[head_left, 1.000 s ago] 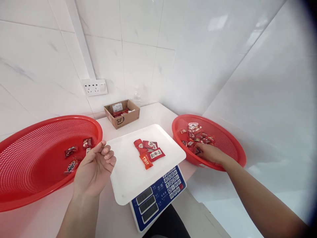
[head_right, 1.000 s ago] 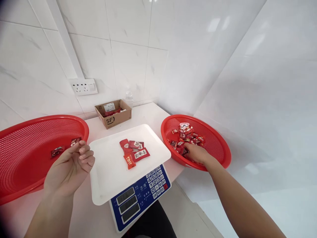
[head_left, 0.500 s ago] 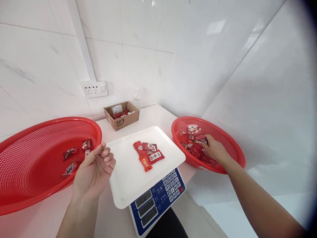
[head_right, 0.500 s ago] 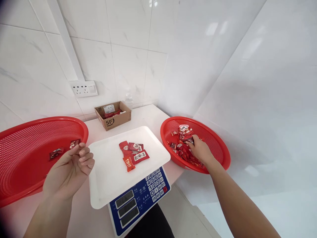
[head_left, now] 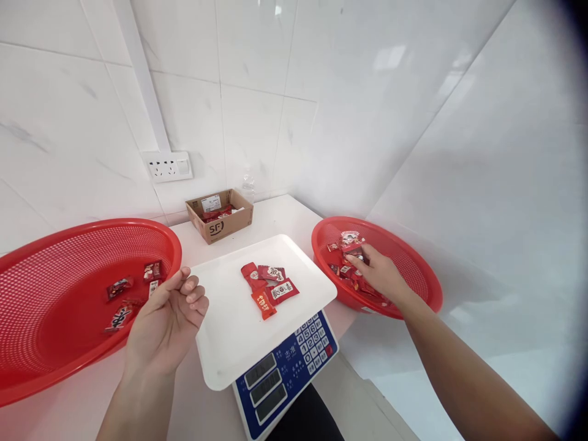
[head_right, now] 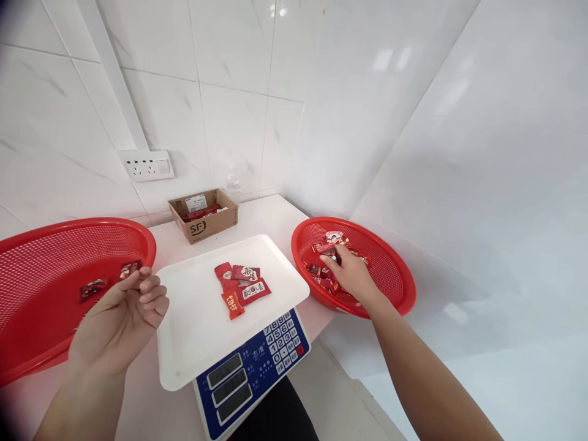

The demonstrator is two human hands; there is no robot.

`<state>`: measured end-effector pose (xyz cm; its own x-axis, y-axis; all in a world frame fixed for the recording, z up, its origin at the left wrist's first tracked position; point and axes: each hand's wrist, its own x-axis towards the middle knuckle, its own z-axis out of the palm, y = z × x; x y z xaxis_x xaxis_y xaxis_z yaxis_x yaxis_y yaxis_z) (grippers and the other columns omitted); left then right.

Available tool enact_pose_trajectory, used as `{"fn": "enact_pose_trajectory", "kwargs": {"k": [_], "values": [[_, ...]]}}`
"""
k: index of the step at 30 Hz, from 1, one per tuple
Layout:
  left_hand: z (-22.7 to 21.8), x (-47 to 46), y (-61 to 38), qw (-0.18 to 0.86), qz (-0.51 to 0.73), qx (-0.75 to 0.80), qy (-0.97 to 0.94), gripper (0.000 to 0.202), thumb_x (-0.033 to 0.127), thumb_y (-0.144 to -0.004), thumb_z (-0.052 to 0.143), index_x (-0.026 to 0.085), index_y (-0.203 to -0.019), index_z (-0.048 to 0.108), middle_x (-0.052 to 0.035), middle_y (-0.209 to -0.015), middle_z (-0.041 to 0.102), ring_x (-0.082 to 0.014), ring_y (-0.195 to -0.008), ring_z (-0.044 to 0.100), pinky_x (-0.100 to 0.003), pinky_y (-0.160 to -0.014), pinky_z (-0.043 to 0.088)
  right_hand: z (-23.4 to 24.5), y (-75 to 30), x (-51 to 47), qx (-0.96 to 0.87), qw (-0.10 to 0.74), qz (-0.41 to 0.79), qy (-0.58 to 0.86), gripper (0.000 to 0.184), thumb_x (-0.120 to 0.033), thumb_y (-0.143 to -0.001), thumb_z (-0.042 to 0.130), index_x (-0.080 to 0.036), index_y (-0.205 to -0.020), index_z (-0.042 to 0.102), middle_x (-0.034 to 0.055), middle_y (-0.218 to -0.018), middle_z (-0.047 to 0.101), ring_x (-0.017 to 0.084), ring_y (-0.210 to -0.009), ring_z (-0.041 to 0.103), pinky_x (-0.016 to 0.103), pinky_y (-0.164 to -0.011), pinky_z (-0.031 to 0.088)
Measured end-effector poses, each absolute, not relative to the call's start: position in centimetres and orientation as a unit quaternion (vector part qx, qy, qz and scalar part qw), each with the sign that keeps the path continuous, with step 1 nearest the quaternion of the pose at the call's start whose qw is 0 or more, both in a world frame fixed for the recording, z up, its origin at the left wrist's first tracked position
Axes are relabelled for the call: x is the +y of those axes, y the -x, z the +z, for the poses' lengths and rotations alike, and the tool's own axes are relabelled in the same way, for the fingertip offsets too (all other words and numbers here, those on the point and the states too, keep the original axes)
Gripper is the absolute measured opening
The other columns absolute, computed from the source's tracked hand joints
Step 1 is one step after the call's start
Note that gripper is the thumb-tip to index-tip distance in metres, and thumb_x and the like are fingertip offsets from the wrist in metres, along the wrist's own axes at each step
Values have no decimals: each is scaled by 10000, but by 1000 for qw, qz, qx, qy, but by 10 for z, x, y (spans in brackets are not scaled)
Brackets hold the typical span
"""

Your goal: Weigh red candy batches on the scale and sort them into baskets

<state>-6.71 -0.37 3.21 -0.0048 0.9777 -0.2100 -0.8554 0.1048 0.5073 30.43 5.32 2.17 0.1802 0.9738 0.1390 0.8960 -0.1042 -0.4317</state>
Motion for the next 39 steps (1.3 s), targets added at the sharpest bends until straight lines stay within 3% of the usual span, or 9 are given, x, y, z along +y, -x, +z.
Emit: {"fn": "enact_pose_trajectory", "kwargs": {"k": [5,9,15,19,22,28,32,36,39], "values": [[33,-4,66,696,658,263,-118,227,87,-874,363,133,-790,569,12,-623,465,-70,-489,468,-172,-435,448,37,-262,49,-718,225,167,637,249,-467,-860,436,-240,-894,533,25,-866,670,215,-803,617,323,-709,455],[32,-4,67,695,659,259,-123,232,93,-882,359,134,-794,570,13,-624,467,-69,-494,471,-171,-442,453,33,-239,52,-765,187,225,574,365,-442,-883,411,-233,-1153,537,64,-1078,651,225,-980,600,365,-844,456],[33,-4,68,697,659,256,-118,231,100,-881,366,139,-791,575,12,-624,472,-70,-492,467,-173,-442,452,16,-215,50,-810,173,197,524,540,-511,-888,385,-271,-1372,379,73,-1449,361,237,-1341,292,447,-1081,267],[34,-5,67,700,658,256,-110,240,89,-881,359,136,-780,572,12,-629,471,-69,-492,462,-176,-443,450,15,-191,46,-824,84,265,493,654,-585,-860,396,-277,-1426,284,66,-1540,125,265,-1405,40,484,-1114,159],[35,-6,67,697,662,253,-111,247,96,-889,352,133,-783,572,12,-625,467,-68,-492,457,-175,-441,446,11,-172,46,-845,44,264,464,630,-610,-847,399,-344,-1410,301,38,-1545,94,289,-1401,-21,530,-1108,83],[37,-8,68,698,662,250,-109,249,95,-890,354,132,-776,573,10,-628,469,-69,-494,456,-179,-449,451,7,-145,41,-870,38,245,427,587,-620,-853,365,-368,-1384,351,22,-1536,161,320,-1397,32,560,-1094,75],[37,-8,68,699,661,250,-106,246,94,-888,358,131,-777,574,12,-628,467,-69,-496,455,-174,-447,444,20,-155,40,-871,82,261,407,562,-586,-866,378,-348,-1375,374,24,-1518,226,270,-1399,106,528,-1106,127],[36,-7,69,698,665,245,-104,229,100,-883,375,132,-787,581,11,-631,470,-70,-495,458,-175,-448,443,29,-211,55,-807,218,171,521,475,-467,-896,372,-284,-1328,446,33,-1447,377,213,-1337,310,431,-1099,248],[36,-6,69,701,664,242,-98,237,105,-889,369,130,-785,581,11,-626,470,-72,-495,459,-178,-445,439,23,-272,65,-735,170,96,650,478,-405,-886,369,-239,-1327,448,51,-1406,438,240,-1294,381,420,-1042,339]]}}
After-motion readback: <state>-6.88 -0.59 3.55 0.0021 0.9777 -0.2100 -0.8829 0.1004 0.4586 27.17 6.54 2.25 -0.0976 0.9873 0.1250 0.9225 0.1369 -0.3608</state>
